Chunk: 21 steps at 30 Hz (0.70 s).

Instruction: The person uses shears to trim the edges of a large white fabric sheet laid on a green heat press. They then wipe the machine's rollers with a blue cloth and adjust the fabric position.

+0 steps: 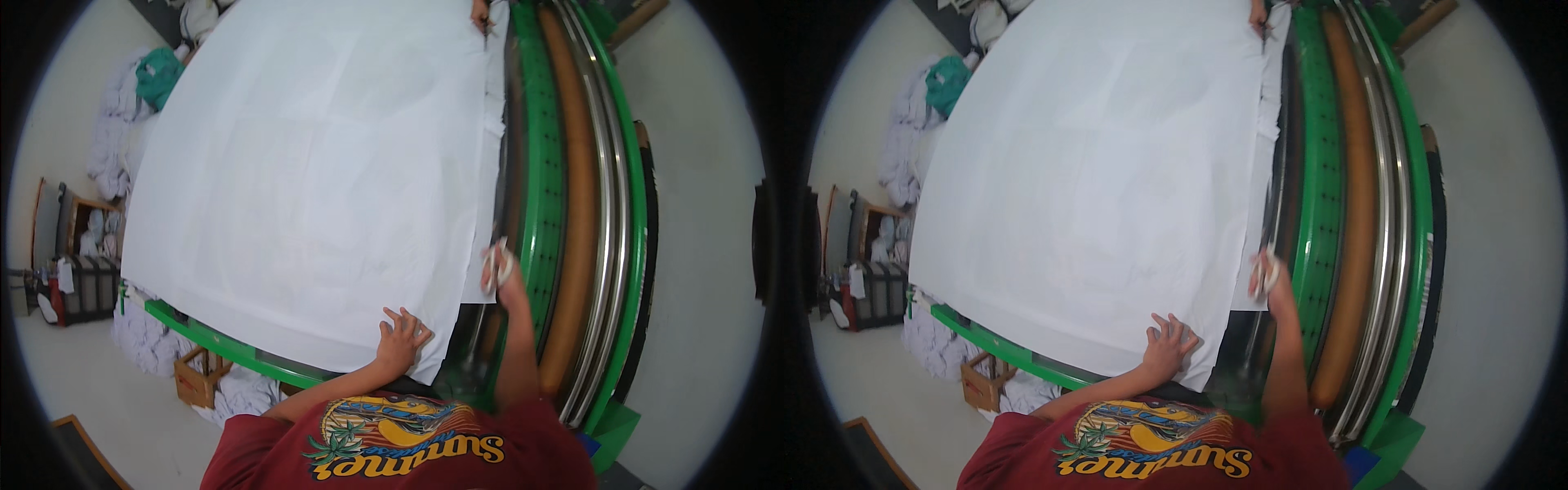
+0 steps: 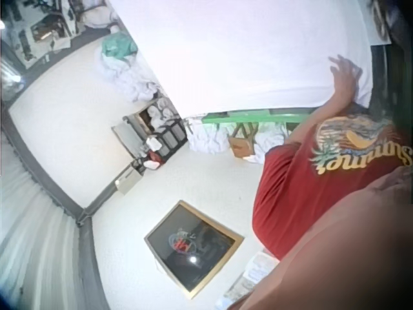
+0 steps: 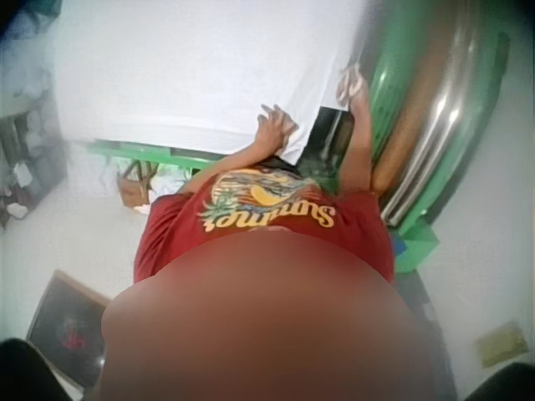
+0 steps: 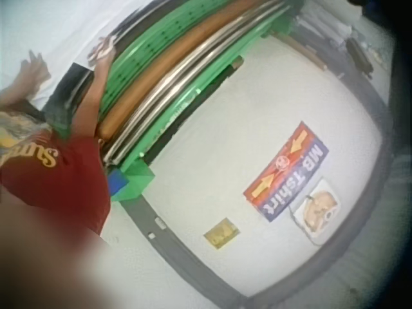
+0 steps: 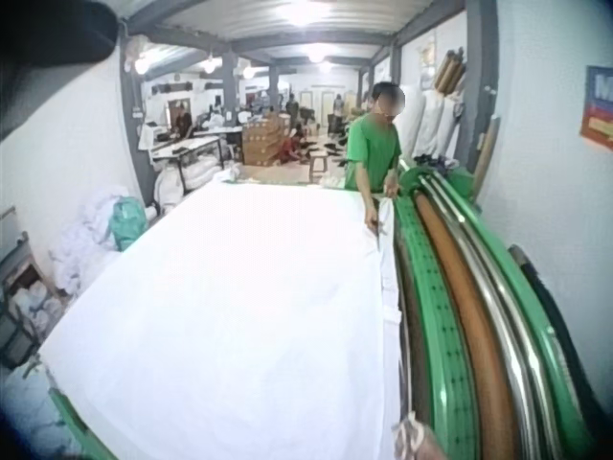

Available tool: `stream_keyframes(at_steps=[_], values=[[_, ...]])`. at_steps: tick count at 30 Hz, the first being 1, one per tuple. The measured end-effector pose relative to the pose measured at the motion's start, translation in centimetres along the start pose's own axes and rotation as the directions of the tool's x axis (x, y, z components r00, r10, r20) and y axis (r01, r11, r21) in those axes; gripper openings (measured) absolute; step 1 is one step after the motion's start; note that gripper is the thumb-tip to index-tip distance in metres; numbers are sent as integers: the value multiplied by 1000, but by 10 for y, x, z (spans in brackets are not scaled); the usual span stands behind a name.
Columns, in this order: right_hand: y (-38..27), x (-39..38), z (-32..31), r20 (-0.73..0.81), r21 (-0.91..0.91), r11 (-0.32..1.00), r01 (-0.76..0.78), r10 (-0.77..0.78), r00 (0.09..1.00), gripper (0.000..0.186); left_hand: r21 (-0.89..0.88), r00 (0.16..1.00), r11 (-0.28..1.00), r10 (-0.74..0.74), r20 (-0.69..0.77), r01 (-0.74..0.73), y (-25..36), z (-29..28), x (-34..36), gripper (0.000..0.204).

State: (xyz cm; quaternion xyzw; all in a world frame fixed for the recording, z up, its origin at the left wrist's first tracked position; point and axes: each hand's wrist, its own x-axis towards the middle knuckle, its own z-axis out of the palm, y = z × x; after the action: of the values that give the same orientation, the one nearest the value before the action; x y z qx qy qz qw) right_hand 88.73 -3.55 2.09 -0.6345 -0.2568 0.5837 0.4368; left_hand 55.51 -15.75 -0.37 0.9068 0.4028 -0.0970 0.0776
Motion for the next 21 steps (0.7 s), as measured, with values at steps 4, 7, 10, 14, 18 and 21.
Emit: stream_keyframes(at_steps=[4,7,10,14,18,21], values=[[65,-167,-28,122,55,974,-218,210,970,66,36,997,999,9,71,-11,-2,5,1,84],[96,-243,-42,8,19,955,-296,296,955,64,-12,990,1000,8,143,-6,-4,2,-1,103],[117,-284,-32,-214,29,984,-178,180,960,67,-54,968,999,18,250,-5,-10,-4,-2,124],[117,-332,-13,-350,156,988,20,37,936,65,-94,966,995,0,260,25,-14,-3,-10,130],[90,-387,-2,-436,154,971,181,-98,895,51,-178,978,982,-30,208,68,-14,3,-20,128],[67,-448,-17,-512,168,948,271,-151,846,40,-256,982,962,-43,185,90,-15,5,-26,128]])
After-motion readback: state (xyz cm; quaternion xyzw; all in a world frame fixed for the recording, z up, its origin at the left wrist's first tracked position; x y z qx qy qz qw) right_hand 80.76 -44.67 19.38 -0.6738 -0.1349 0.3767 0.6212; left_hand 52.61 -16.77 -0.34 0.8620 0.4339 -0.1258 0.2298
